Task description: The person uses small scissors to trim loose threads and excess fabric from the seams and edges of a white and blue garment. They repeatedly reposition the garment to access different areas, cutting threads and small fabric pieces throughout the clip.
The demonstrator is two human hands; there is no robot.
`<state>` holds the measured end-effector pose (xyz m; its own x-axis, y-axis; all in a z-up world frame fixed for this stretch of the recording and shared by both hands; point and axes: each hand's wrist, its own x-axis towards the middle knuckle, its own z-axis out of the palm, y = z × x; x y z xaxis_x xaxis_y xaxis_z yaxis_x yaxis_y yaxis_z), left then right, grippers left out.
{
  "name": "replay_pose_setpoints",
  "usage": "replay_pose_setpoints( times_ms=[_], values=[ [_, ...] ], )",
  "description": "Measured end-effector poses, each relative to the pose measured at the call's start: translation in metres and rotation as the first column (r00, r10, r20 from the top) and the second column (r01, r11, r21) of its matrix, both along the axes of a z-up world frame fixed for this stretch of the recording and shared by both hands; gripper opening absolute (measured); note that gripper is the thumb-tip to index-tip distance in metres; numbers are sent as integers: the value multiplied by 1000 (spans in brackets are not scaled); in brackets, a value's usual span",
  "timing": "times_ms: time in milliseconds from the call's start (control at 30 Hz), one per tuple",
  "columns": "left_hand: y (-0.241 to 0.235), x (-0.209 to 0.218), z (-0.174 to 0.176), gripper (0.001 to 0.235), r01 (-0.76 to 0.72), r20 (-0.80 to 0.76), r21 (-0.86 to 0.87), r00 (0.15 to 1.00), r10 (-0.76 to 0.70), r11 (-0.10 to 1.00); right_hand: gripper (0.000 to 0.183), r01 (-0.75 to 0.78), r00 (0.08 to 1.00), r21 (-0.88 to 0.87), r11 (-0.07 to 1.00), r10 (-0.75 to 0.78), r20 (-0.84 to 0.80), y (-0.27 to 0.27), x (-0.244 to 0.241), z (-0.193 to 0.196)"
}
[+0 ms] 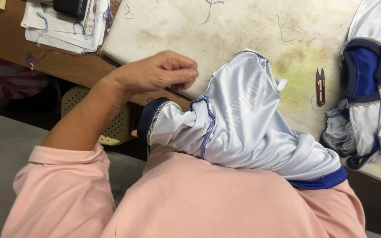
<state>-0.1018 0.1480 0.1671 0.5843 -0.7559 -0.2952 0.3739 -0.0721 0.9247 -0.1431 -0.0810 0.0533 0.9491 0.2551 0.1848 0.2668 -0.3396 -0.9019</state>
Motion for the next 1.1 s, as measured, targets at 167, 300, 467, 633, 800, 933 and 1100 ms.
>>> replay_pose_setpoints(
  times_ms=[167,300,467,633,800,933,1100],
  values=[
    [7,2,19,21,-28,216,149,976,-5,988,30,15,1000,-5,1000,-15,6,-3,6,-1],
    [0,-2,20,24,151,245,92,955,-169,984,30,1,1000,5,1000,-1,-4,-2,9,-5],
    [0,-1,8,3,85,212,351,963,-168,933,32,-1,1000,20,1000,1,-8,3,13,-5],
    [13,1,-6,6,-95,311,120,949,54,988,33,-4,1000,29,1000,5,-10,8,16,-3],
    [42,22,-13,3,-393,348,62,870,349,918,34,-18,1000,59,998,19,-18,9,21,-9],
    [48,20,-3,50,-826,936,336,239,-257,453,35,16,997,159,987,-5,-72,7,41,-32],
    [1,-46,28,65,-381,414,692,905,96,613,37,83,962,634,769,105,-252,-17,134,-57]
  ],
)
